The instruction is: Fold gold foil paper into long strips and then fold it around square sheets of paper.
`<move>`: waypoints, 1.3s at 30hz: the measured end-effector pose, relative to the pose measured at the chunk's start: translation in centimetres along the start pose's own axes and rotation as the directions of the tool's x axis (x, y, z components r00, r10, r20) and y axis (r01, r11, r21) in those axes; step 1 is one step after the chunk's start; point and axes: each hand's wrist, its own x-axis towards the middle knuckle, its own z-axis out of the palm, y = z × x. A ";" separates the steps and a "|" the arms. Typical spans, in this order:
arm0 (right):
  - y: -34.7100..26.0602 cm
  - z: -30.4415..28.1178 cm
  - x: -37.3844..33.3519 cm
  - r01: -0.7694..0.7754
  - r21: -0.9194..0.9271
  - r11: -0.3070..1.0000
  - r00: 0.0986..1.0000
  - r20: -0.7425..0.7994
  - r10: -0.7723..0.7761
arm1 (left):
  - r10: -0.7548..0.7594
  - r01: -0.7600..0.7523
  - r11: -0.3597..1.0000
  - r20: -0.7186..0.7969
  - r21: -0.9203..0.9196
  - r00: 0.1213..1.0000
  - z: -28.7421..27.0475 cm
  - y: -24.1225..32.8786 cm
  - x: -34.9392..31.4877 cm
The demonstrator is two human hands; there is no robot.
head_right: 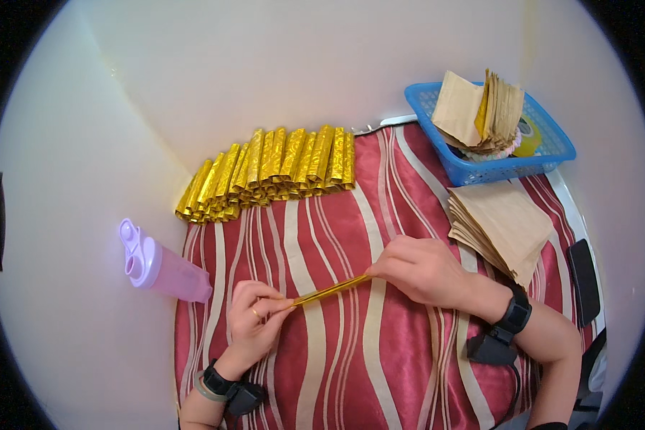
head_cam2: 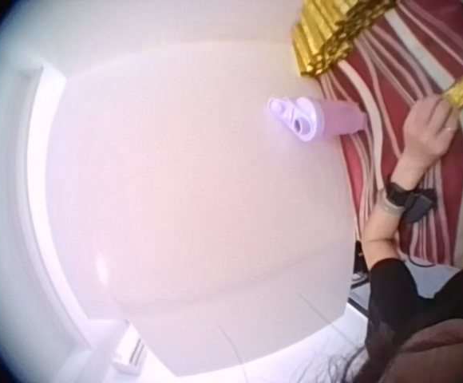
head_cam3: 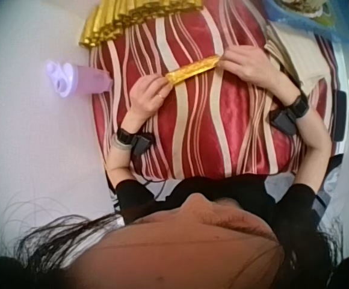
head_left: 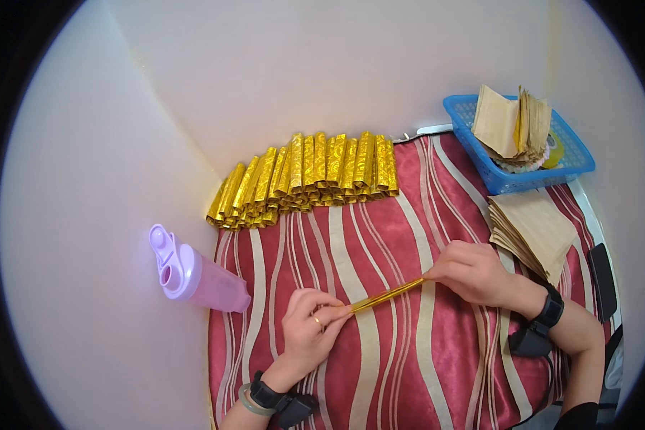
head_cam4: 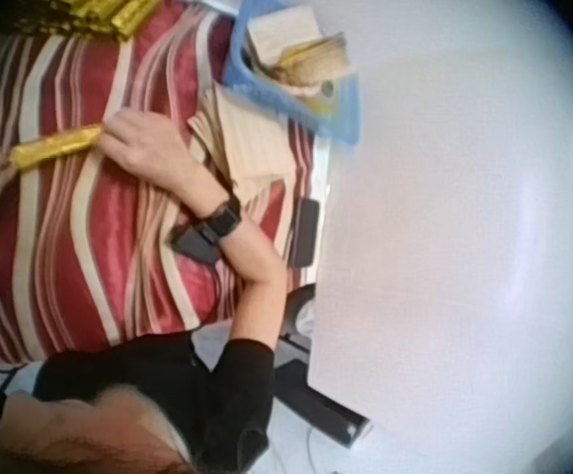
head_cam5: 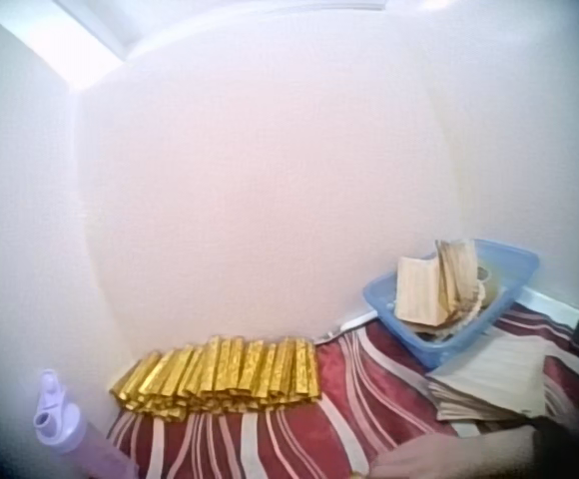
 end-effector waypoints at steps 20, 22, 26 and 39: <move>-0.3 0.2 0.2 0.196 -0.170 0.966 0.917 0.380 -0.119 | 0.057 -0.050 0.998 0.358 -0.028 0.932 1.0 -0.4 0.9; -0.3 0.5 0.3 0.238 -0.169 0.956 0.932 0.317 -0.176 | 0.056 -0.048 0.998 0.382 -0.030 0.923 1.1 -0.7 0.8; -0.3 0.5 0.4 0.291 -0.201 0.936 0.919 0.329 -0.215 | 0.054 -0.048 0.999 0.426 -0.024 0.903 1.2 -1.1 0.6; -0.4 0.7 0.2 0.332 -0.184 0.925 0.918 0.291 -0.271 | 0.061 -0.063 0.998 0.465 -0.012 0.883 1.1 -1.0 0.9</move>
